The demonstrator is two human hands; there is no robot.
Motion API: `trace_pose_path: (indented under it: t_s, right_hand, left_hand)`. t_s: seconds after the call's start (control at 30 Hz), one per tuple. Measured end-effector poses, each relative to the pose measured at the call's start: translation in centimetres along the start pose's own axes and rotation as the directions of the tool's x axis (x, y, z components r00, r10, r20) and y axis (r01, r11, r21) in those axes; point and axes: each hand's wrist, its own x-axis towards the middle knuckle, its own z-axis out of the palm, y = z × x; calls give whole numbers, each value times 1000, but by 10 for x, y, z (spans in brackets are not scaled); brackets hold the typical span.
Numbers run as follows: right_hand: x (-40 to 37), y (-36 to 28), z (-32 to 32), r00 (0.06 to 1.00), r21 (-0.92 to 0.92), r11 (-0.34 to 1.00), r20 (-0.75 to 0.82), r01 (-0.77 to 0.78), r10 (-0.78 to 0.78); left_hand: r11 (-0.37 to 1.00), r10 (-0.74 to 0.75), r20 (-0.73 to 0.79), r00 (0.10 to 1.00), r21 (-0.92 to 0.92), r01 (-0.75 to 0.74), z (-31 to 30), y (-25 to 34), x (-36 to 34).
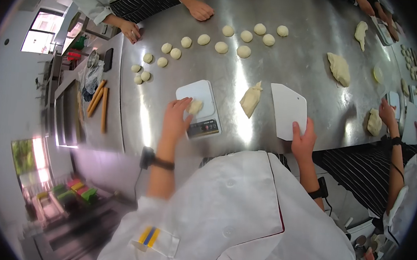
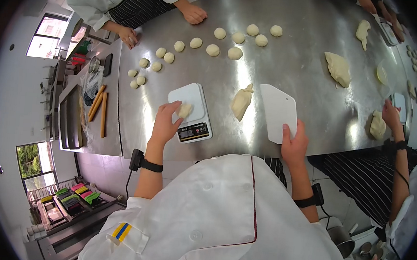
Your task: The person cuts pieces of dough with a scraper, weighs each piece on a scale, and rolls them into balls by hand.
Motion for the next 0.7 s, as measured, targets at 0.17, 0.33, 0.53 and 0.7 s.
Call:
trace_pose_path:
  t_s: [0.17, 0.33, 0.53, 0.7]
  right_hand:
    - [-2, 3, -1, 1000, -13, 1000, -4, 16, -16]
    - [-10, 0, -9, 1000, -42, 999, -16, -15, 15]
    - [-14, -11, -9, 999, 3, 1000, 17, -26, 26]
    - [-10, -43, -8, 891, -189, 977, 454, 101, -4]
  left_hand:
    - [994, -61, 131, 990, 96, 48, 11, -6, 16]
    - [970, -137, -49, 989, -207, 124, 4, 45, 18]
    - [998, 32, 330, 943, -58, -14, 57, 112, 0]
    - [998, -69, 494, 867, 23, 67, 88, 133, -18]
